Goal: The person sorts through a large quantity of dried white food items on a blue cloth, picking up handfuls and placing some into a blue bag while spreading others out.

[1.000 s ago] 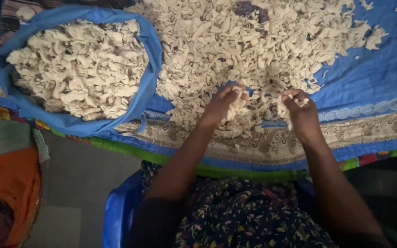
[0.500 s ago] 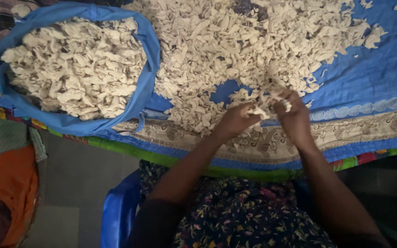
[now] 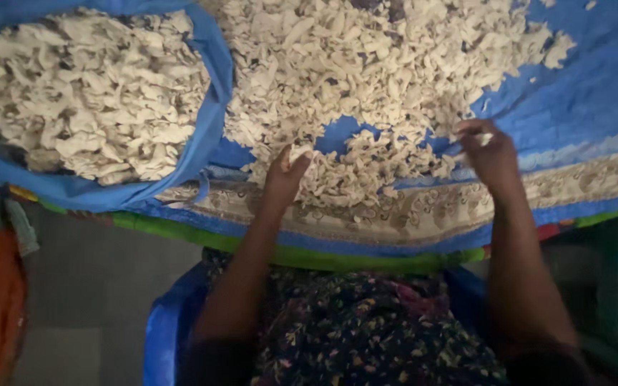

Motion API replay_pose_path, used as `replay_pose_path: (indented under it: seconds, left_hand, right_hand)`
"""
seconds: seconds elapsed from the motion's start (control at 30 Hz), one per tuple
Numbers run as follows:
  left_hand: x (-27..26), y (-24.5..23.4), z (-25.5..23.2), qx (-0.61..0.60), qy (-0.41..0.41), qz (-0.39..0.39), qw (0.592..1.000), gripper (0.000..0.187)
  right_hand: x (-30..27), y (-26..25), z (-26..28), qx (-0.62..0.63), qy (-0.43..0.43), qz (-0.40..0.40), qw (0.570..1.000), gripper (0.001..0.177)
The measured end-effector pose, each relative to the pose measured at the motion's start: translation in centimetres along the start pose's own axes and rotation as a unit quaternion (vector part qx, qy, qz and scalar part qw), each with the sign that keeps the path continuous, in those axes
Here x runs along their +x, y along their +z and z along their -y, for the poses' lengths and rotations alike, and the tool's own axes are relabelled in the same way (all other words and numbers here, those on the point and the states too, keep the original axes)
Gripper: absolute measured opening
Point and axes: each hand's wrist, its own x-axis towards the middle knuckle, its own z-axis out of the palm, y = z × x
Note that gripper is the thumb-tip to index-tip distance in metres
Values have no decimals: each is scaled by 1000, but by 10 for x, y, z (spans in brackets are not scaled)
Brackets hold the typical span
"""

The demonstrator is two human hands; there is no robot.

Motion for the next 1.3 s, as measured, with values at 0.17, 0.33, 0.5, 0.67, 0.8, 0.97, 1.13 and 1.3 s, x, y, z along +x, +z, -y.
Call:
replay_pose_path:
  seconds: [0.17,0.33,0.5,0.67,0.8,0.97,1.13,1.3]
  left_hand:
    - [-12,-6,-25,-23,113,55,992,40]
    - [-21,-14,-28,-25,58,67,996,23]
    - [-12,-12,-15,-73,117,63,988,13]
    - [-4,-20,-18,-41,33,28,998,20]
    - [11,-26,-1,-35,44,-12,998,23]
    - [5,-29,1,-55,72,-5,996,22]
    - [4,-26,-12,-48,65,-9,997,25]
    - [8,-31,-5,-47,128,-20,990,21]
  right_hand:
    - [58,15,-38,-142,-53,38,988,21]
    - [82,81,-49,-231,-134,8,964,32]
    - [-9,185,19,-163,-24,321,933,41]
    - [-41,162,79,-184,65,334,922,40]
    - [15,114,54,-192,74,183,961,34]
    - [77,90,-7,-237,-186,-77,951,46]
    - [48,163,23,-289,-37,91,952,76]
    - [-42,184,80,-313,-109,366,869,68]
